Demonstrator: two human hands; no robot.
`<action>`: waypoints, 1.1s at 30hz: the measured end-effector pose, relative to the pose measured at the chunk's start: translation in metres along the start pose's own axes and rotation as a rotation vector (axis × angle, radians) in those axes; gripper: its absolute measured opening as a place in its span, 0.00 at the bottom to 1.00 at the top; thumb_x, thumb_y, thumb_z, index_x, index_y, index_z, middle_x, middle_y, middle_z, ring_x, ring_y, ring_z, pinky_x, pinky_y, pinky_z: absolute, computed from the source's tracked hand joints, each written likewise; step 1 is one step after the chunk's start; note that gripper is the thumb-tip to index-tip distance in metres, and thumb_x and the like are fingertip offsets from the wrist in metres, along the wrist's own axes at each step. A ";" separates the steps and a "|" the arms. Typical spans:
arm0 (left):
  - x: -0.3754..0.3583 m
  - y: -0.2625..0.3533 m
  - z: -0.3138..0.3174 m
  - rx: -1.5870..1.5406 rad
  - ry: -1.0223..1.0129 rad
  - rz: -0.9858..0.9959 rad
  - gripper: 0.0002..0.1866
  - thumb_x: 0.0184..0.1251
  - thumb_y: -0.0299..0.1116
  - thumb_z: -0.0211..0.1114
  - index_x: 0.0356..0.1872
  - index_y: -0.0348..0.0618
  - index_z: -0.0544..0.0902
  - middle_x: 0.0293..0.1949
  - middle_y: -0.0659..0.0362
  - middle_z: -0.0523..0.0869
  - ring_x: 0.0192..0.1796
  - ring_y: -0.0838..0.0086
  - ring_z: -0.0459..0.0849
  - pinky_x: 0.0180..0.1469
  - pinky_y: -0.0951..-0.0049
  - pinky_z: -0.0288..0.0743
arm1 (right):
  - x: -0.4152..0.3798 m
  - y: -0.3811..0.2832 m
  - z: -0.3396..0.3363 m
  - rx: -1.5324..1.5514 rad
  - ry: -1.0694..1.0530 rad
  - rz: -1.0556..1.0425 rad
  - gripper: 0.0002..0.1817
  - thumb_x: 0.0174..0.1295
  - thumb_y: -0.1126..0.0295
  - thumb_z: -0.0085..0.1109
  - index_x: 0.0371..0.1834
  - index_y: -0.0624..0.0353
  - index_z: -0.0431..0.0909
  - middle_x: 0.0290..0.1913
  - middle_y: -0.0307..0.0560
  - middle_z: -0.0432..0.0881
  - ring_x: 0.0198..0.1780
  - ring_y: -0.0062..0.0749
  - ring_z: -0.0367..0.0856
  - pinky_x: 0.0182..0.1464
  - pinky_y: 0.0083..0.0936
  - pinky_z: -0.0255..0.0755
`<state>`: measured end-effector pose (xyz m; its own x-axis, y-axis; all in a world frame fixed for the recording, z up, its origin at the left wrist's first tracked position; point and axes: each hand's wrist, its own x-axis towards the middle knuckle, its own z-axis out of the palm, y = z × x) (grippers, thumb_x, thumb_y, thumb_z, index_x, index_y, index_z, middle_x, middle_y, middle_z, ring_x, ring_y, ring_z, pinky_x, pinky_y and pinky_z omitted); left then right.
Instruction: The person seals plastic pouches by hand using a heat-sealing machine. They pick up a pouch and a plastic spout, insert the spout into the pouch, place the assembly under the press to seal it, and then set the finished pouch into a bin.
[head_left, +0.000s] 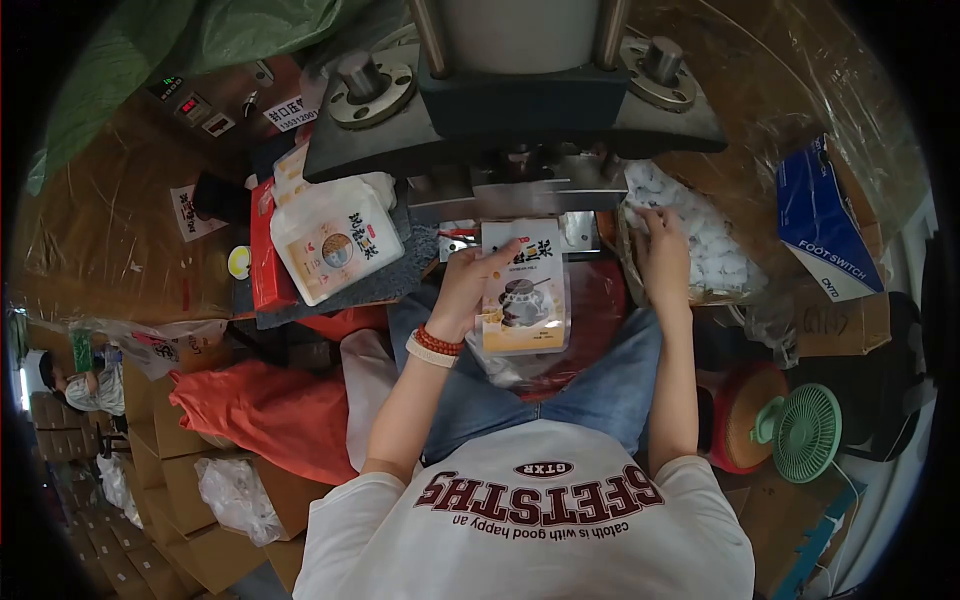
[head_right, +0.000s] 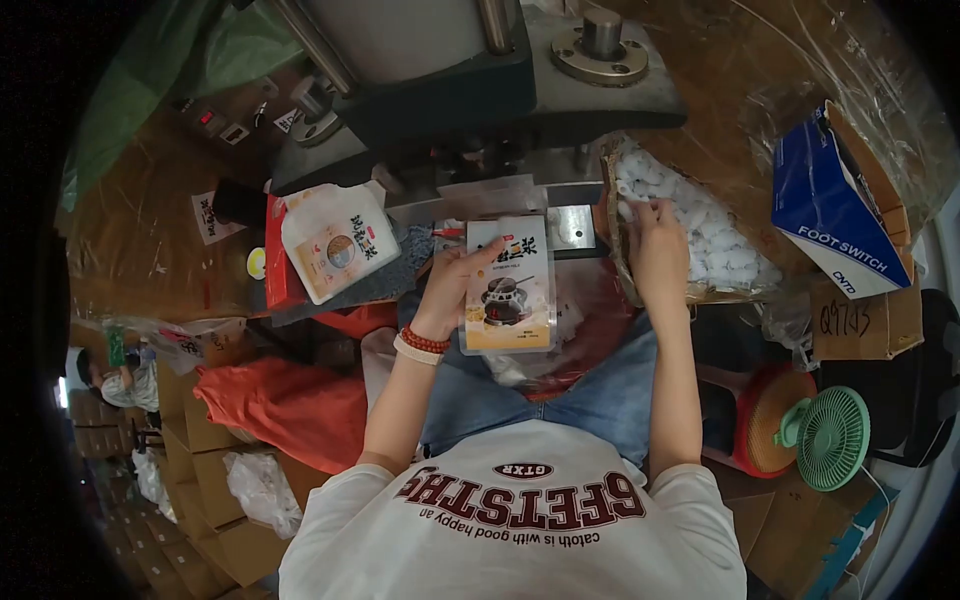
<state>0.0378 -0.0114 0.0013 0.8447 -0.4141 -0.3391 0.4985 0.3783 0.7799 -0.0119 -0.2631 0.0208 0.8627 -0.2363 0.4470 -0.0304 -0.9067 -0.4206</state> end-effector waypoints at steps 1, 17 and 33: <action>0.003 0.001 -0.001 0.012 0.004 -0.007 0.13 0.64 0.34 0.69 0.39 0.31 0.83 0.36 0.54 0.87 0.35 0.77 0.86 0.37 0.77 0.81 | 0.001 0.003 0.005 0.040 -0.152 0.134 0.09 0.61 0.75 0.56 0.43 0.65 0.78 0.45 0.55 0.78 0.47 0.54 0.76 0.47 0.40 0.71; -0.096 0.020 -0.103 1.559 0.458 0.621 0.21 0.54 0.24 0.64 0.52 0.43 0.82 0.51 0.55 0.85 0.56 0.59 0.82 0.58 0.65 0.75 | -0.004 -0.055 -0.033 0.632 0.185 -0.202 0.13 0.51 0.86 0.59 0.42 0.66 0.78 0.42 0.48 0.81 0.44 0.33 0.80 0.49 0.22 0.73; -0.096 0.011 -0.003 1.047 -0.027 0.756 0.21 0.44 0.17 0.61 0.45 0.39 0.85 0.43 0.52 0.87 0.41 0.62 0.87 0.41 0.72 0.81 | -0.023 -0.093 -0.047 0.825 -0.175 -0.518 0.14 0.50 0.83 0.64 0.42 0.66 0.82 0.40 0.50 0.85 0.42 0.41 0.83 0.45 0.30 0.76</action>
<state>-0.0371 0.0349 0.0414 0.8382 -0.4043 0.3661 -0.4985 -0.2954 0.8150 -0.0529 -0.1895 0.0866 0.7347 0.2363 0.6359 0.6755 -0.3405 -0.6540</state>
